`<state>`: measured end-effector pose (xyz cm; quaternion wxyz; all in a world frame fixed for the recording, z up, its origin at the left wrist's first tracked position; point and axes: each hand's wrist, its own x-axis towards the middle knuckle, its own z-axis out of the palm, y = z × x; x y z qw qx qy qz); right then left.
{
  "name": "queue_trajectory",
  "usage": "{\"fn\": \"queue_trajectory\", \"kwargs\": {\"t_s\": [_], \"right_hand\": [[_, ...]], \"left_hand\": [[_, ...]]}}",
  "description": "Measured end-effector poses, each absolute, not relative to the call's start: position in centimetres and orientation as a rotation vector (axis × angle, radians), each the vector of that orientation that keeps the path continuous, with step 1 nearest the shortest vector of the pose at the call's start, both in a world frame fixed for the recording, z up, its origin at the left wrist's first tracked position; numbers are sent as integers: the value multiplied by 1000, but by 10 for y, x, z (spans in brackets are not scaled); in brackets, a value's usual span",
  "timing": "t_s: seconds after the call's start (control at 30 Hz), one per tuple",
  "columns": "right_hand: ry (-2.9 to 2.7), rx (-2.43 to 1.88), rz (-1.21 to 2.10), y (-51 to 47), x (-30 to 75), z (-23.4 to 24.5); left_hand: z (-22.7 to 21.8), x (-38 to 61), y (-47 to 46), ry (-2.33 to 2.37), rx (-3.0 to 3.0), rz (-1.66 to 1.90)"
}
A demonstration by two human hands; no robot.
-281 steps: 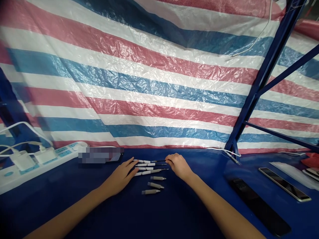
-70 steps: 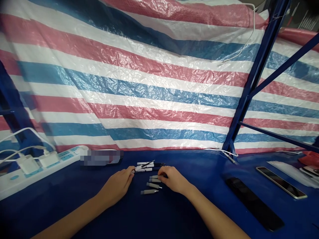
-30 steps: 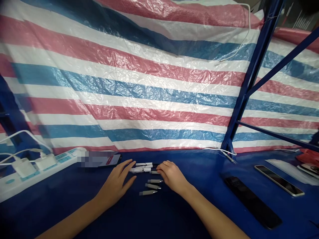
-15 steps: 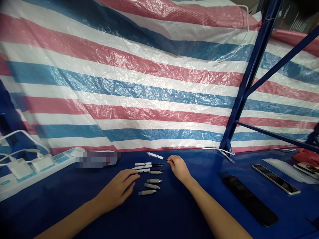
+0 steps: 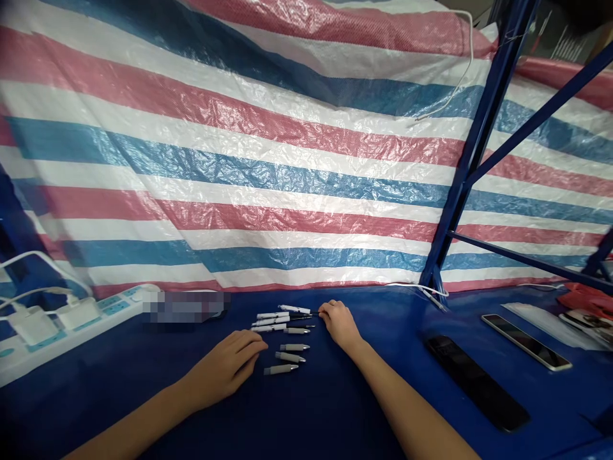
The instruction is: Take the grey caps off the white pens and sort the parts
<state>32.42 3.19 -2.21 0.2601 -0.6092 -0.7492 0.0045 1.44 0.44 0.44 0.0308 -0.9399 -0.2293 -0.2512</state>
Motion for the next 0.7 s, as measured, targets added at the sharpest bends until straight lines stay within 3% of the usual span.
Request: {"fn": "queue_trajectory", "kwargs": {"t_s": [0.7], "right_hand": [[-2033,-1495,-46,23,317,-11]], "left_hand": [[6,16,4,-674,-2983,-677]]}}
